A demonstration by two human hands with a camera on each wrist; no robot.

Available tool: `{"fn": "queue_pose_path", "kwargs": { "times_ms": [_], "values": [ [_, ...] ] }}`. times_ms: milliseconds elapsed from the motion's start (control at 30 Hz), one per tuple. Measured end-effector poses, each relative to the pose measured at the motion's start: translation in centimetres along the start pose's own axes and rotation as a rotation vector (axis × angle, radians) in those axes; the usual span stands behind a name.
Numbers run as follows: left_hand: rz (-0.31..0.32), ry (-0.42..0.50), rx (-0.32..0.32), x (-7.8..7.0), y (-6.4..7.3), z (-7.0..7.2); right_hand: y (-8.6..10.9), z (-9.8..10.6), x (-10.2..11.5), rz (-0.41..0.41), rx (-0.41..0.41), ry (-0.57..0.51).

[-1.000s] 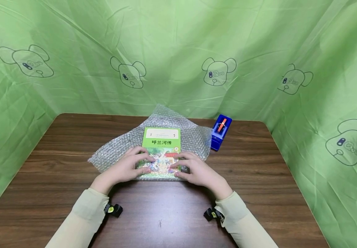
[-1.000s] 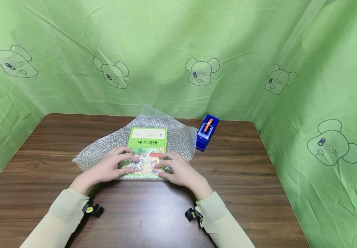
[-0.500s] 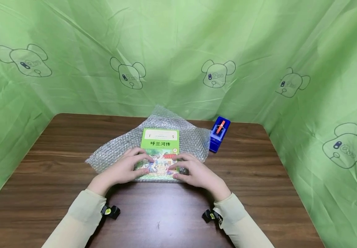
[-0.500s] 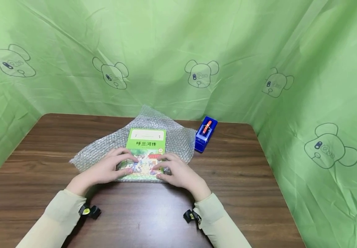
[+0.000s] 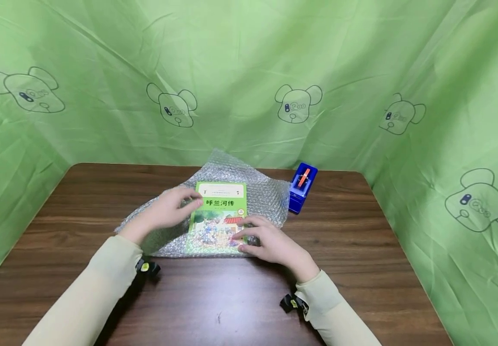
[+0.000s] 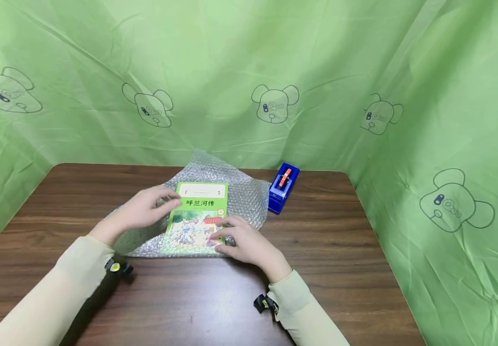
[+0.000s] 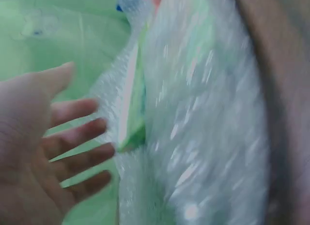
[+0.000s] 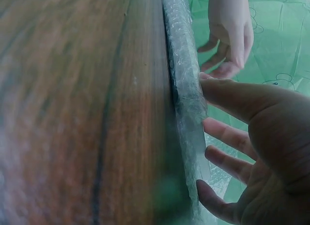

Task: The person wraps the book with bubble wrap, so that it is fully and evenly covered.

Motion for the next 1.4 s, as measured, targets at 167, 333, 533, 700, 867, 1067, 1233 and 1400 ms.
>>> {"fn": "queue_pose_path", "kwargs": {
  "times_ms": [167,333,533,700,867,1067,1233,1400],
  "values": [
    [0.172,0.089,-0.077,3.8,-2.1,1.4,-0.1,0.0,0.1,-0.009,0.001,-0.01],
    [0.263,0.192,-0.04,6.1,-4.1,1.2,0.0,0.1,0.1,-0.022,0.002,-0.019],
    [0.314,0.252,0.003,7.4,-5.9,0.3,0.1,0.3,-0.1,-0.023,-0.004,-0.022],
    [0.355,0.285,-0.003,8.5,-6.5,-0.5,0.0,0.1,-0.3,-0.023,-0.001,-0.021],
    [0.378,0.319,-0.027,9.3,-7.2,-1.1,0.0,-0.1,-0.6,-0.034,-0.003,-0.028],
    [0.391,0.354,-0.037,9.1,-7.6,-1.2,0.1,0.0,-0.5,-0.027,-0.003,-0.028],
    [0.394,0.378,-0.034,8.8,-7.9,-1.5,0.2,0.1,-0.5,-0.037,-0.004,-0.023],
    [0.392,0.396,-0.013,8.7,-8.0,-2.0,0.1,0.0,-0.6,-0.035,-0.004,-0.027]
  ]
}}
Point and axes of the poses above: each hand's wrist, its own y-axis away from the middle knuckle, its own z-axis out of the back of the hand, x = y × z, the point moved 10 cm from there along -y, towards the middle knuckle, and after that the axes turned 11 degrees about -y, right-handed, at the moved point
